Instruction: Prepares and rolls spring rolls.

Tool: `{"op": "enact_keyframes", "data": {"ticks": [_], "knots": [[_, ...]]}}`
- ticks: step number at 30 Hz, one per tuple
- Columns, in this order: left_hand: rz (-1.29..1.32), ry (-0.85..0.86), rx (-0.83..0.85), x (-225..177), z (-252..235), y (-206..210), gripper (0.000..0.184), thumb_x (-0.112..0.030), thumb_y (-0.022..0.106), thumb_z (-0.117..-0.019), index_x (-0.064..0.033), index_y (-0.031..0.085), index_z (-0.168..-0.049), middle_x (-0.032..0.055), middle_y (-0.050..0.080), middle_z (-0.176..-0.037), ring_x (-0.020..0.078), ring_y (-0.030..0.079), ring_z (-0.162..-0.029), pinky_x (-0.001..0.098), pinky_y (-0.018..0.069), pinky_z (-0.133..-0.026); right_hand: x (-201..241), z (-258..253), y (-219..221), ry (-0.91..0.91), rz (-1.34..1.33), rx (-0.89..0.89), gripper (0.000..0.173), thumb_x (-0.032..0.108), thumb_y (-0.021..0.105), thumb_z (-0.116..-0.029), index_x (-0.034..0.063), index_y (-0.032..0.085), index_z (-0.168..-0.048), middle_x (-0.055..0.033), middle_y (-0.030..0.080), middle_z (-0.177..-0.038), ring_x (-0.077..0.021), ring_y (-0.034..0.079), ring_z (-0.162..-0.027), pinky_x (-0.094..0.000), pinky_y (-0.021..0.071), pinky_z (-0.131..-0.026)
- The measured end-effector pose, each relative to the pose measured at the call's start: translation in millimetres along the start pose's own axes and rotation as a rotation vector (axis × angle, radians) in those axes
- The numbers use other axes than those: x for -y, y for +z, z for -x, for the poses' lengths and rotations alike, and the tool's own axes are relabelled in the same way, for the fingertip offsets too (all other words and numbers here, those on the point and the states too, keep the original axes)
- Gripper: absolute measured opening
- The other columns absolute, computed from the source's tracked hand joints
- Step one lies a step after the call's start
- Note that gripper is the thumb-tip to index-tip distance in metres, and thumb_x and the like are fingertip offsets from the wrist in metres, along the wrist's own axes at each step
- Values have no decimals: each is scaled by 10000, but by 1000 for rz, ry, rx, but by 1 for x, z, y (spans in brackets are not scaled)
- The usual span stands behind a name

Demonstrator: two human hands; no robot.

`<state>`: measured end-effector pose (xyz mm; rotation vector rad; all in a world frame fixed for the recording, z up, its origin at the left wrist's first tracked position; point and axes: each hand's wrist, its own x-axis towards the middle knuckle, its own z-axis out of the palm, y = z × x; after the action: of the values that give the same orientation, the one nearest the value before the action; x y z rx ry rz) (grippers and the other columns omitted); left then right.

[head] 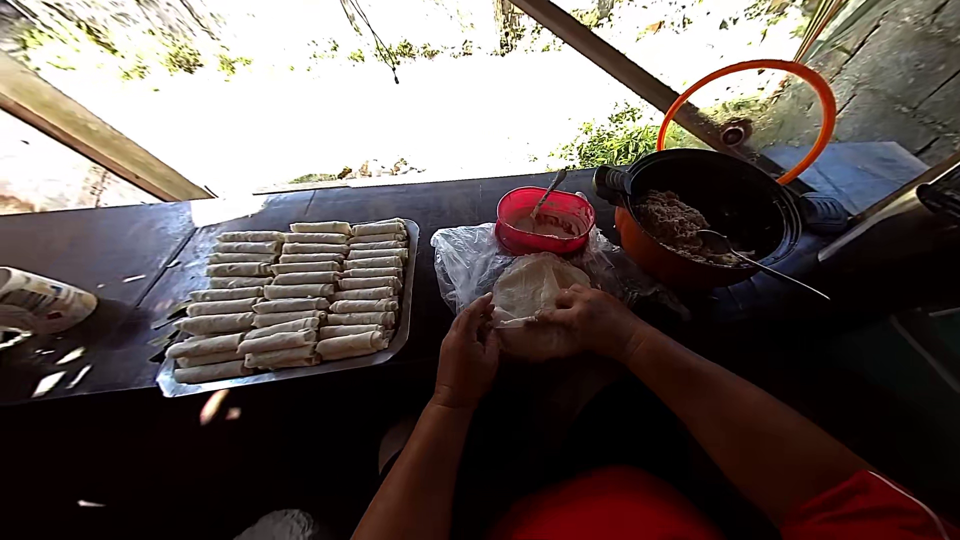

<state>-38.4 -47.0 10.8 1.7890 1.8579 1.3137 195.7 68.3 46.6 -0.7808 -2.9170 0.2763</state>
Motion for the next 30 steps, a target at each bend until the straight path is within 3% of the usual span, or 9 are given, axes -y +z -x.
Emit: {"op": "enact_keyframes", "data": {"ticks": [5,10,12,14,17,23,26,28,30], "knots": [[-114,36,-5,6,-4,1,450,-44,635,-934,-106,617,-1379,88,678,-1279,117,706,-1080,306,607,-936,0,0,-1,-2,-3,8,468,91,510,-1022,389,659,-1351,-72,680,-1163,-273,640,-1110,-454,551,-933],[-174,-10,-33,6,-5,2,618,-495,643,-986,-27,552,-1380,66,704,-1084,95,709,-914,301,618,-833,0,1,1,6,-10,4,463,99,508,-1027,393,657,-1350,-65,682,-1160,-268,640,-1113,-453,549,-936],[-202,15,-21,7,-6,1,534,-474,570,-1027,-50,578,-1351,41,707,-1034,101,701,-889,320,614,-807,-1,1,2,5,-9,-4,464,97,506,-1026,393,660,-1348,-68,681,-1161,-269,639,-1112,-453,549,-937],[-190,71,10,11,-6,0,404,-266,490,-1023,-80,567,-1374,11,716,-1031,105,692,-918,345,602,-832,-1,1,3,13,-15,-8,462,100,505,-1024,395,667,-1341,-63,683,-1164,-266,641,-1116,-451,550,-945],[-173,93,27,11,-8,0,541,-50,531,-911,-111,541,-1449,19,724,-1082,137,692,-1015,376,588,-915,-1,1,1,20,-13,9,467,99,501,-1027,395,658,-1351,-61,682,-1183,-264,638,-1132,-449,546,-953],[-142,38,-144,5,-16,10,509,-177,737,-895,-65,574,-1364,17,683,-903,89,668,-817,286,595,-771,-1,1,2,18,-19,-1,453,106,514,-1022,378,664,-1352,-64,683,-1167,-270,641,-1111,-457,551,-939],[-264,11,-150,2,-17,15,500,-377,709,-937,-85,585,-1323,-9,659,-797,111,646,-691,330,577,-644,0,0,2,20,-21,7,457,114,505,-1031,398,657,-1356,-62,680,-1153,-266,637,-1109,-455,549,-937],[-325,34,-129,3,-15,17,528,-462,645,-981,-93,584,-1354,1,706,-814,158,683,-711,409,585,-658,-1,0,3,20,-18,0,458,109,502,-1030,395,662,-1351,-62,682,-1145,-266,638,-1110,-453,546,-943],[-338,61,-78,6,-14,16,485,-394,600,-1015,-124,553,-1416,-8,756,-929,161,727,-824,436,607,-755,-1,0,3,19,-11,-6,459,108,496,-1030,392,661,-1351,-59,683,-1152,-262,639,-1110,-447,547,-940]]}}
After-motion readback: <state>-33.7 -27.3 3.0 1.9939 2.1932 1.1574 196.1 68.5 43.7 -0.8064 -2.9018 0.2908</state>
